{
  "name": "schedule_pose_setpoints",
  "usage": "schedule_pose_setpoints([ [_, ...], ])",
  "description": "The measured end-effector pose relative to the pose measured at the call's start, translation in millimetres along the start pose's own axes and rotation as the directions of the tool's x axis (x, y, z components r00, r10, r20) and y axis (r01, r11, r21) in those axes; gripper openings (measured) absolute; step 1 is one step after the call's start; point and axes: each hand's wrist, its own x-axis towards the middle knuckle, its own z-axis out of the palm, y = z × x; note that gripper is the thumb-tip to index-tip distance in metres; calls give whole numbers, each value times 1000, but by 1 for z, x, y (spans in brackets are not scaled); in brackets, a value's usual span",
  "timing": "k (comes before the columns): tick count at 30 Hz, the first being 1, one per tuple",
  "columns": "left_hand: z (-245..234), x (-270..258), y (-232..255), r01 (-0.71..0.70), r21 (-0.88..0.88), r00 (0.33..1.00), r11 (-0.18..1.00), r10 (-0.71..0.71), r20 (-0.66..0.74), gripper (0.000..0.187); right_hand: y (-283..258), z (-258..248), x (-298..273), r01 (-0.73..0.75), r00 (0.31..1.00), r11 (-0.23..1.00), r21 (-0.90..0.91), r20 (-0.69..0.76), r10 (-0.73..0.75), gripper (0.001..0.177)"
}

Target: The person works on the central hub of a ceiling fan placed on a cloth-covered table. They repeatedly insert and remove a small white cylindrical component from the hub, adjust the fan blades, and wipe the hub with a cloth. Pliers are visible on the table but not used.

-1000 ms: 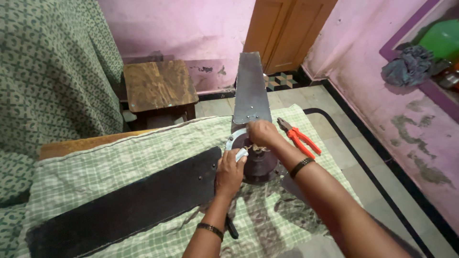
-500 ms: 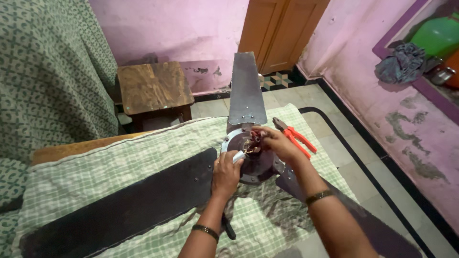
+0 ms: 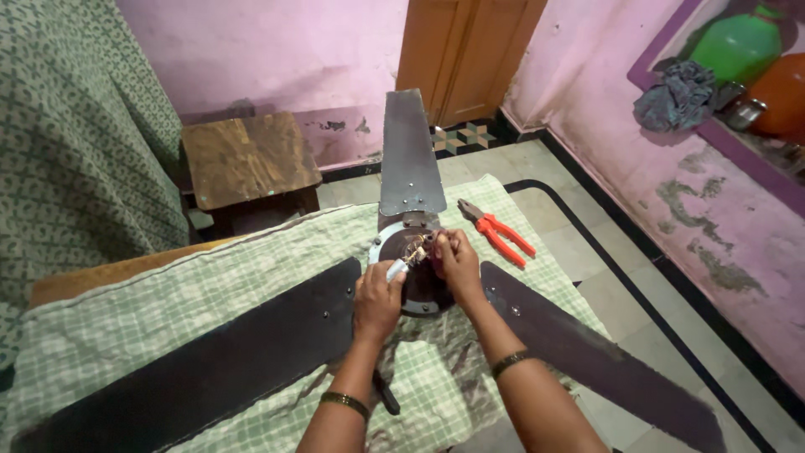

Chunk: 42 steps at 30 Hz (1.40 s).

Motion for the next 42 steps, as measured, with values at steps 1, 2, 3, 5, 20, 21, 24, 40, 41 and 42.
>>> schedule_pose_setpoints([
  [1, 0, -1, 1, 0, -4, 1000, 1000, 0, 2, 27, 3, 0, 4, -27, 998, 1000, 3, -54, 27, 18],
  [2, -1, -1, 0, -3, -4, 1000, 1000, 3, 3, 27, 7, 0, 11, -104, 992, 991, 82, -64, 109, 19],
  [3, -2, -1, 0, 1, -4, 1000, 1000, -1, -1, 26, 11, -1, 20, -179, 979, 971, 160, -67, 191, 20],
  [5, -3, 2, 1, 12, -4, 1000, 1000, -12, -11, 26, 21, -3, 39, -272, 952, 917, 292, -61, 301, 21],
  [20, -3, 0, 7, 42, 1, 999, 999, -42, 29, 27, 1, 18, -27, 225, 930, 780, -584, -111, -351, 37],
  [21, -2, 1, 5, 36, 3, 999, 999, -36, 33, 27, -1, 23, -47, 360, 852, 634, -684, -37, -523, 51],
  [24, 0, 1, 1, 49, 1, 998, 999, -49, 37, 26, -10, 15, -62, 476, 791, 545, -690, 65, -608, 52],
  [40, -11, -2, 85, -24, -74, 998, 997, 29, 58, 49, -62, -82, -28, -510, 802, 729, 456, 559, 212, 20],
  [41, -6, -5, 86, 43, -110, 996, 993, -34, 79, 48, -63, -84, -28, -466, 820, 788, 403, 531, 214, 26],
  [42, -1, -3, 84, 115, -160, 993, 980, -107, 55, 36, -65, -87, -28, -416, 840, 840, 347, 501, 209, 33],
])
